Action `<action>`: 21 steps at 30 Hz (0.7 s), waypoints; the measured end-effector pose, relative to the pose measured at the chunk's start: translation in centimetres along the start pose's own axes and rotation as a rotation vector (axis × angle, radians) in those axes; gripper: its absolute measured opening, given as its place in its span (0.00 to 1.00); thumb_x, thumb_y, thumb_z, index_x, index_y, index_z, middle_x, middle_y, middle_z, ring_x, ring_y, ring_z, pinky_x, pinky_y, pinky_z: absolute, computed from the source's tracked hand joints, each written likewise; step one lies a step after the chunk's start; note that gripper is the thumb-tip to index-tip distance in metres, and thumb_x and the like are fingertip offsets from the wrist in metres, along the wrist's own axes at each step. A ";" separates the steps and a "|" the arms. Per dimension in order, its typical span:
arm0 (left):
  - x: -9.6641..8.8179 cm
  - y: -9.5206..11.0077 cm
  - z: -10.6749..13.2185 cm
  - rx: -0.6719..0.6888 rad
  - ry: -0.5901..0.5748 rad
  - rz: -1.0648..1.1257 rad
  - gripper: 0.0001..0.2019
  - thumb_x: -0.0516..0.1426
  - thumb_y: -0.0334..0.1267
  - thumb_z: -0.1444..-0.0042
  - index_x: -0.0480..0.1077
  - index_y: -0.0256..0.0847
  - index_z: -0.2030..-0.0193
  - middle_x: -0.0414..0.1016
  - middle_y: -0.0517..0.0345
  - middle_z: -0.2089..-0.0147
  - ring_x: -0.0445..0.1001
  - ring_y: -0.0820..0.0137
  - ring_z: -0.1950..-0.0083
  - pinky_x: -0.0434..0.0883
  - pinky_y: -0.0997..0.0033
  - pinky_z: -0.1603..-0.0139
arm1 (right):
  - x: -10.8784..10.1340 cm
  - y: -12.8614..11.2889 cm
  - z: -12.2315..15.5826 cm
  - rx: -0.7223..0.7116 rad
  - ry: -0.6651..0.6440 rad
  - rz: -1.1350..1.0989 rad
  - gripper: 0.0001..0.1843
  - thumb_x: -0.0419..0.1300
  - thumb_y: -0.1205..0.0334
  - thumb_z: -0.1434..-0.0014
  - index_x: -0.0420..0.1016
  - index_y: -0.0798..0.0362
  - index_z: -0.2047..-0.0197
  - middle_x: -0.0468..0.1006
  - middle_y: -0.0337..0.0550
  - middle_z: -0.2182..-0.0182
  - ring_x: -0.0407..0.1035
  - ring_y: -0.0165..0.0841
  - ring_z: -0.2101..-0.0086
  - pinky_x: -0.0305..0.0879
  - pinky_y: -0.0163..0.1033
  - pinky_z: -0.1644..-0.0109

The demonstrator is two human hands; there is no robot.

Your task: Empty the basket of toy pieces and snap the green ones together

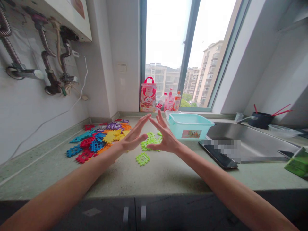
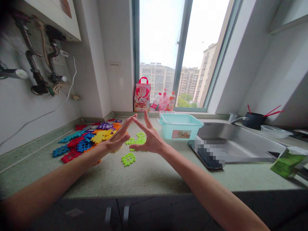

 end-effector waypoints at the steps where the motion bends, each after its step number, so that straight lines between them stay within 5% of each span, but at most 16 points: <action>1: 1.1 1.0 -0.1 0.044 -0.025 0.111 0.45 0.46 0.70 0.33 0.43 0.49 0.18 0.43 0.45 0.17 0.44 0.47 0.19 0.48 0.42 0.21 | 0.3 -1.1 0.0 -0.026 0.005 -0.020 0.64 0.75 0.37 0.51 0.48 0.37 0.20 0.35 0.49 0.20 0.38 0.59 0.24 0.54 0.66 0.27; 5: 4.1 3.4 0.0 0.094 -0.124 0.414 0.51 0.49 0.78 0.42 0.54 0.47 0.21 0.48 0.43 0.19 0.43 0.41 0.19 0.51 0.39 0.23 | 2.0 -4.0 0.1 -0.073 -0.103 -0.104 0.62 0.76 0.35 0.55 0.56 0.39 0.22 0.42 0.51 0.21 0.37 0.59 0.24 0.54 0.64 0.28; 9: 4.6 3.3 0.4 0.005 -0.179 0.524 0.46 0.52 0.77 0.43 0.67 0.47 0.28 0.56 0.45 0.21 0.47 0.41 0.20 0.55 0.41 0.24 | 2.3 -4.8 0.3 -0.179 -0.235 -0.423 0.39 0.66 0.35 0.40 0.74 0.45 0.31 0.62 0.54 0.27 0.53 0.53 0.27 0.57 0.58 0.28; 12: 5.0 3.2 0.4 -0.103 -0.219 0.720 0.50 0.43 0.80 0.41 0.65 0.46 0.26 0.55 0.44 0.21 0.49 0.43 0.20 0.59 0.42 0.26 | 1.9 -3.5 0.0 -0.055 -0.181 -0.714 0.30 0.62 0.35 0.36 0.84 0.48 0.43 0.76 0.53 0.36 0.71 0.51 0.37 0.67 0.54 0.34; 15: 5.8 3.1 0.1 -0.197 -0.257 0.794 0.54 0.38 0.82 0.43 0.58 0.46 0.22 0.55 0.41 0.22 0.51 0.44 0.21 0.61 0.43 0.27 | 2.4 -2.2 -0.2 0.138 -0.118 -0.827 0.34 0.60 0.28 0.38 0.88 0.50 0.53 0.85 0.50 0.49 0.78 0.50 0.47 0.73 0.53 0.40; 18: 5.8 2.7 -0.2 -0.185 -0.301 0.634 0.55 0.38 0.83 0.44 0.55 0.46 0.21 0.54 0.42 0.21 0.47 0.46 0.20 0.54 0.44 0.24 | 2.8 -2.1 -0.2 0.181 -0.110 -0.782 0.45 0.50 0.18 0.41 0.87 0.49 0.50 0.85 0.50 0.49 0.76 0.52 0.44 0.71 0.56 0.38; 21: 4.6 1.5 0.0 -0.154 -0.363 0.333 0.56 0.38 0.83 0.44 0.51 0.44 0.20 0.49 0.40 0.20 0.44 0.43 0.19 0.49 0.43 0.22 | 2.8 -2.2 -0.1 0.081 -0.148 -0.567 0.49 0.48 0.18 0.40 0.75 0.44 0.32 0.65 0.52 0.28 0.59 0.55 0.30 0.59 0.62 0.30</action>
Point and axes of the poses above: each hand's wrist, its own z-axis away from the middle knuckle, its own x-axis out of the palm, y = z × x, the point moved 7 cm from there along -z, towards the middle knuckle
